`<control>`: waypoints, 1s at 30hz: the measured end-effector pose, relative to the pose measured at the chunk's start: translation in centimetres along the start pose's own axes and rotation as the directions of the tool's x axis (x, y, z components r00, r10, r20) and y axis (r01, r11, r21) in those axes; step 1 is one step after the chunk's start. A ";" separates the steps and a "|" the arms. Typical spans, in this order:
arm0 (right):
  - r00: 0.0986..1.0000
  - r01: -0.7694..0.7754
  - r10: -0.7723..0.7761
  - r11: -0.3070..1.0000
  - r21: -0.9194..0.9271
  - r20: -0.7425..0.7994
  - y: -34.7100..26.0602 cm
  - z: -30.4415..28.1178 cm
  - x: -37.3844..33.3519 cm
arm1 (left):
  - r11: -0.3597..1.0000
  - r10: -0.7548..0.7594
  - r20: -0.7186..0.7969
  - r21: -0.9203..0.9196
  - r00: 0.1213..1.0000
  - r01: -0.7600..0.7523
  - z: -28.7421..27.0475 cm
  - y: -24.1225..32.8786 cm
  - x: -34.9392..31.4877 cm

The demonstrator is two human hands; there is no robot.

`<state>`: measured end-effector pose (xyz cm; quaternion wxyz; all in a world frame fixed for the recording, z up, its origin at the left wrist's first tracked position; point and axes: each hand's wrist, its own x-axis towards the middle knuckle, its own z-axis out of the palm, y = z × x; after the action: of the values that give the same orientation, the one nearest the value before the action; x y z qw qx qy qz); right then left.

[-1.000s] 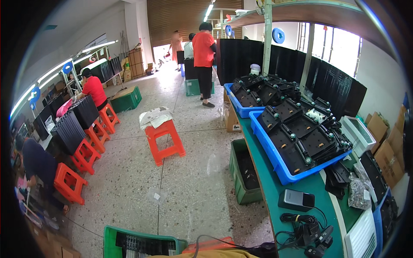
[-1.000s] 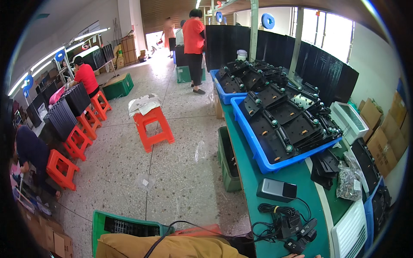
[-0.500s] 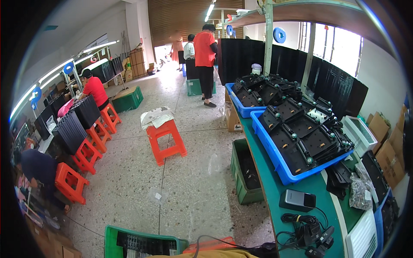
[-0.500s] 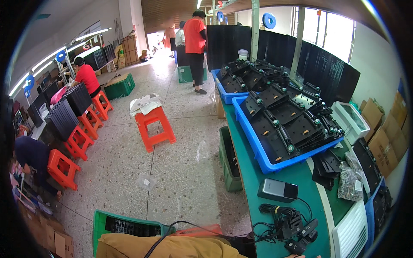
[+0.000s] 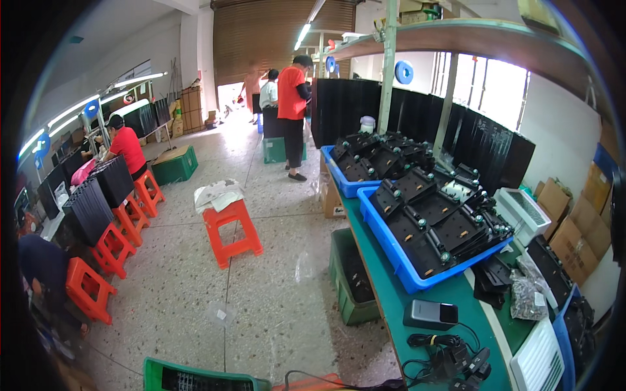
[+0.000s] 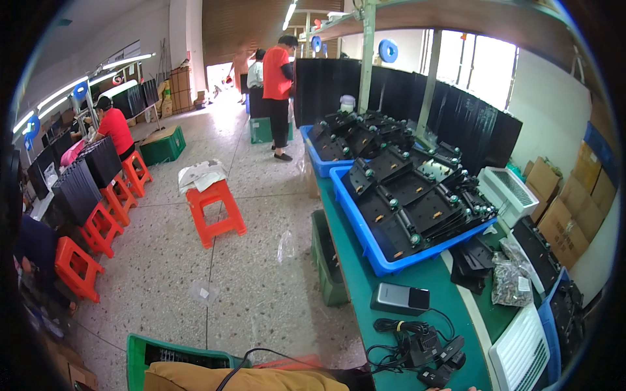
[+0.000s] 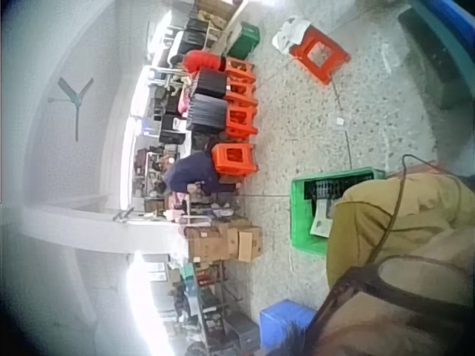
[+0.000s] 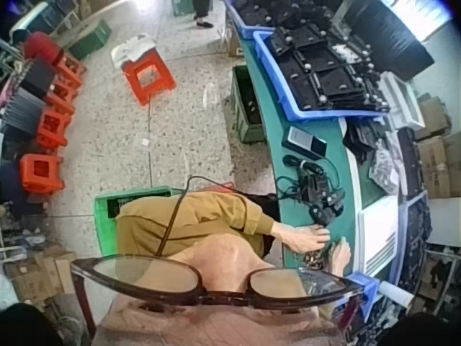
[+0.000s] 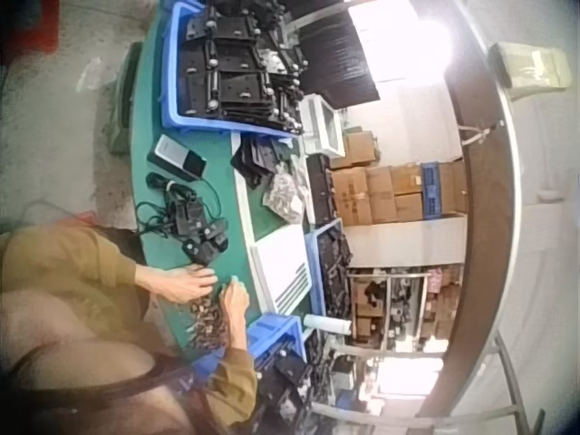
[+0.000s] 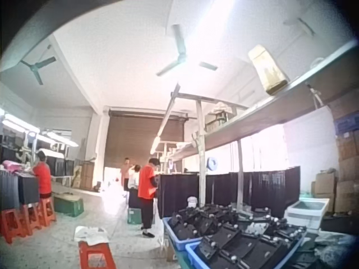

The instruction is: The person assembles small components into black plastic casings by hand at a factory workstation.

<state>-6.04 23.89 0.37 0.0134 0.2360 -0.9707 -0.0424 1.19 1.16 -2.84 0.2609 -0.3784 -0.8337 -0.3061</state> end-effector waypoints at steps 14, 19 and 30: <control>0.998 -0.036 0.036 0.999 0.003 0.053 -1.1 -0.1 1.0 | 1.000 -0.005 0.048 0.025 0.999 0.004 0.5 -0.4 -0.5; 0.999 0.029 -0.029 1.000 0.001 -0.032 0.2 1.1 0.8 | 1.000 0.029 -0.009 -0.001 1.000 -0.029 0.2 -0.5 -0.3; 0.986 0.136 -0.139 0.990 -0.033 -0.088 1.3 1.7 0.4 | 0.999 0.031 -0.081 0.025 0.996 -0.029 0.2 -0.2 -0.2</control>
<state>-7.11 25.01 -1.15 0.0574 0.3039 -0.9499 -0.0455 1.15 1.15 -3.20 0.3038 -0.3749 -0.8202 -0.3073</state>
